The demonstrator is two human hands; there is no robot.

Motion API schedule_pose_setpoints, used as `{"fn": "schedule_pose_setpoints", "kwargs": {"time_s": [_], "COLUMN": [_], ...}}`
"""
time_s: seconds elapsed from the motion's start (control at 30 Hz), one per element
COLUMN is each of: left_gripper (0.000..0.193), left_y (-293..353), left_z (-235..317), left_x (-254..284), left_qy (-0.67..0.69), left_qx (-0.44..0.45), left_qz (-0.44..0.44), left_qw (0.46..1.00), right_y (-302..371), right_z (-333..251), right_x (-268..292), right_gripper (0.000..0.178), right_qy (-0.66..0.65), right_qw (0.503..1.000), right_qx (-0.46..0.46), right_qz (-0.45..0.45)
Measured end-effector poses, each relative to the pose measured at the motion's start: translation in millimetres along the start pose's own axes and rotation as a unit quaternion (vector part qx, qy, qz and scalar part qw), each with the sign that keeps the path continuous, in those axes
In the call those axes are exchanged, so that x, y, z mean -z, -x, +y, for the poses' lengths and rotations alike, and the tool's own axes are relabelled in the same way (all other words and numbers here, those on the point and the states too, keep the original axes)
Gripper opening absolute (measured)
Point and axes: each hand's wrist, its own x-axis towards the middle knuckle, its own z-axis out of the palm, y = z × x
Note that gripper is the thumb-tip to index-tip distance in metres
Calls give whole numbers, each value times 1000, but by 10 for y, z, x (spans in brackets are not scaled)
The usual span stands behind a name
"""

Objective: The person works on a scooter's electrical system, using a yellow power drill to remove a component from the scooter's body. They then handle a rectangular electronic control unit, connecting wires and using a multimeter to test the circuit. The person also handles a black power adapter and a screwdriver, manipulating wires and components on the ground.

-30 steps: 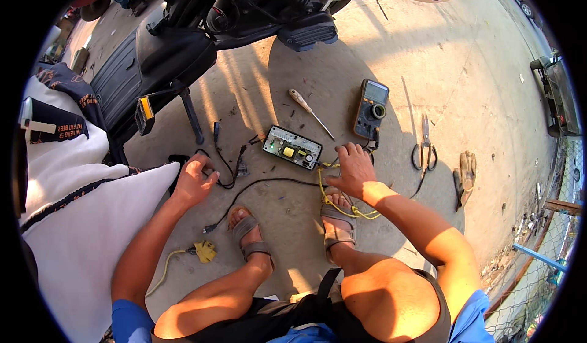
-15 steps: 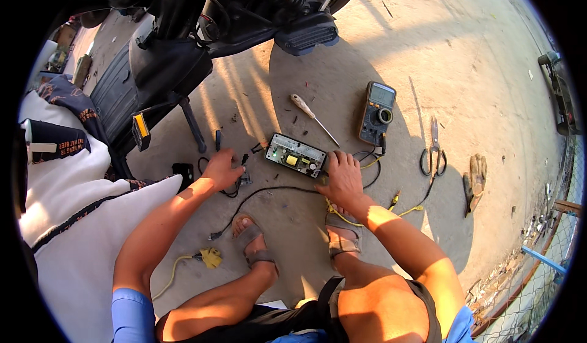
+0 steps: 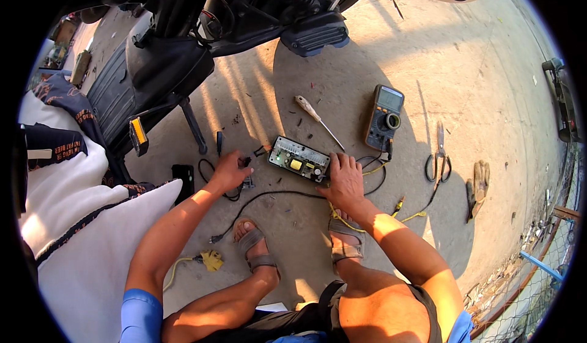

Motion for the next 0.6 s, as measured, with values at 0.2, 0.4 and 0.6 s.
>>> {"fn": "schedule_pose_setpoints", "kwargs": {"time_s": [0.2, 0.4, 0.6], "left_gripper": [40, 34, 26], "left_y": [-11, -33, 27], "left_z": [-33, -65, -4], "left_x": [-57, -86, -57], "left_qy": [37, 107, 131], "left_qx": [1, 12, -16], "left_qz": [18, 4, 5], "left_qw": [999, 994, 991], "right_y": [-28, -43, -48], "right_z": [-26, -26, 1], "right_x": [-13, -26, -42], "right_gripper": [103, 100, 95], "right_qy": [-8, -12, -21], "right_qw": [1000, 1000, 999], "right_qx": [1, 10, 19], "right_qz": [-6, 3, 17]}}
